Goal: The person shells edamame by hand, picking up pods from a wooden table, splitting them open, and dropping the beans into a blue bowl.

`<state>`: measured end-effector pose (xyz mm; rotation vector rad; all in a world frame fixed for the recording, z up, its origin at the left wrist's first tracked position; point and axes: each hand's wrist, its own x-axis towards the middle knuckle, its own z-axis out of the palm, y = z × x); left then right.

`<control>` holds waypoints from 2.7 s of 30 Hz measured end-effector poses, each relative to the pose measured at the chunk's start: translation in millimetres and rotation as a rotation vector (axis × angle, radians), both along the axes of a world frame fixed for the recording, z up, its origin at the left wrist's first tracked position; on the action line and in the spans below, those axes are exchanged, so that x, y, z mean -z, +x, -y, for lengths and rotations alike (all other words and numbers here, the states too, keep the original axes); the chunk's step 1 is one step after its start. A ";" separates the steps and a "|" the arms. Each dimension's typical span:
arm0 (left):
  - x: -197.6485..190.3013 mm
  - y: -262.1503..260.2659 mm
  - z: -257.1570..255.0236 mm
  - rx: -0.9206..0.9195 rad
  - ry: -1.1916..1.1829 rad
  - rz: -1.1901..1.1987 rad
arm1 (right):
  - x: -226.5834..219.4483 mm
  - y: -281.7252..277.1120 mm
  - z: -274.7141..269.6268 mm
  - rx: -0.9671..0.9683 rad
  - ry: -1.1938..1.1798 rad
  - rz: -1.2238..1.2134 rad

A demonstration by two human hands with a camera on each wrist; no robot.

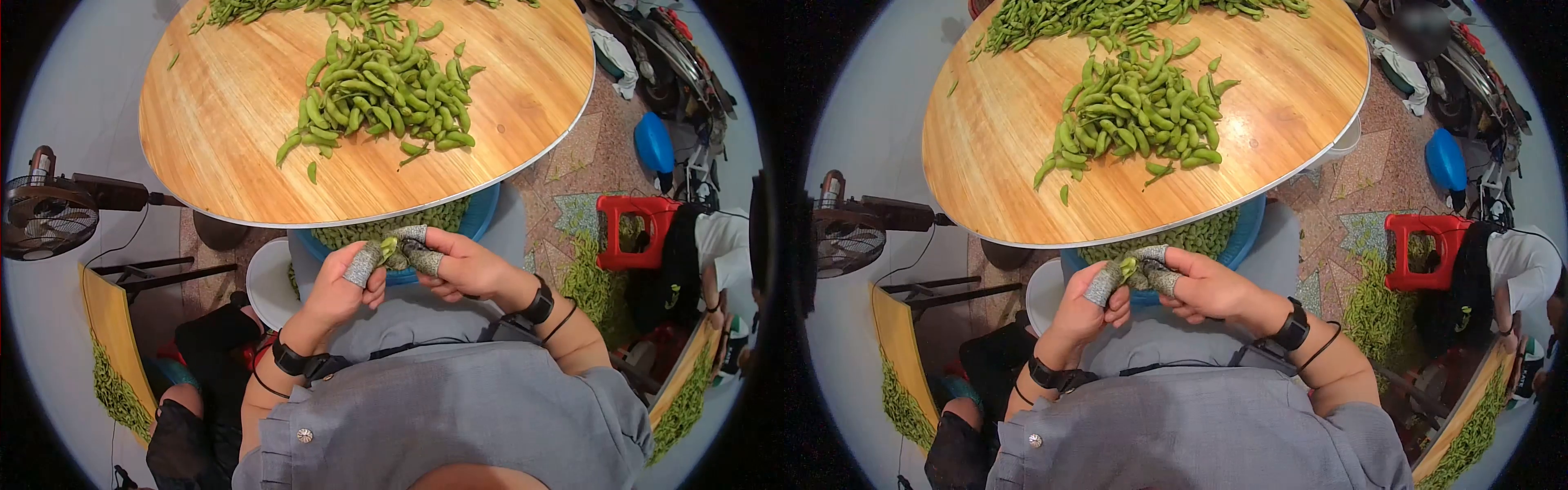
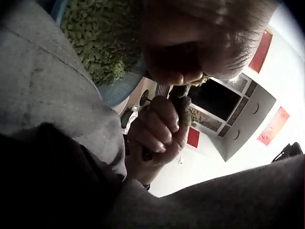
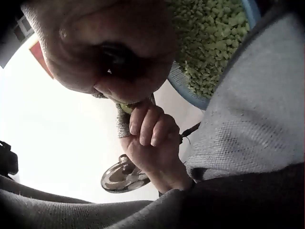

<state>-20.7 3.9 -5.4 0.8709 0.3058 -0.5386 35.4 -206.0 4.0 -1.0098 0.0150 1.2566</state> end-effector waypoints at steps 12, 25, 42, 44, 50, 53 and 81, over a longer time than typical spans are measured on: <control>7.4 -5.2 2.8 0.384 0.817 0.467 | 35.9 2.7 -19.8 0.050 -0.452 1.533; 20.4 -7.0 -1.1 0.155 1.146 0.659 | 28.7 -3.6 -20.4 0.147 -0.323 1.265; 21.3 -7.0 1.1 0.105 0.353 0.311 | 10.1 7.2 -14.4 -0.027 -0.181 0.589; 28.4 -6.6 0.0 0.100 0.877 0.675 | 8.7 1.0 -19.7 0.029 -0.425 1.175; 24.4 -15.9 -21.0 -0.117 1.087 0.631 | 1.5 -4.1 -20.7 0.038 -0.687 1.543; 30.3 -38.2 -58.6 -0.101 1.327 0.505 | -20.7 18.9 -27.2 0.167 -0.689 1.629; -20.0 21.0 2.5 -0.001 0.549 0.358 | -22.6 22.9 -17.4 0.219 -0.195 0.939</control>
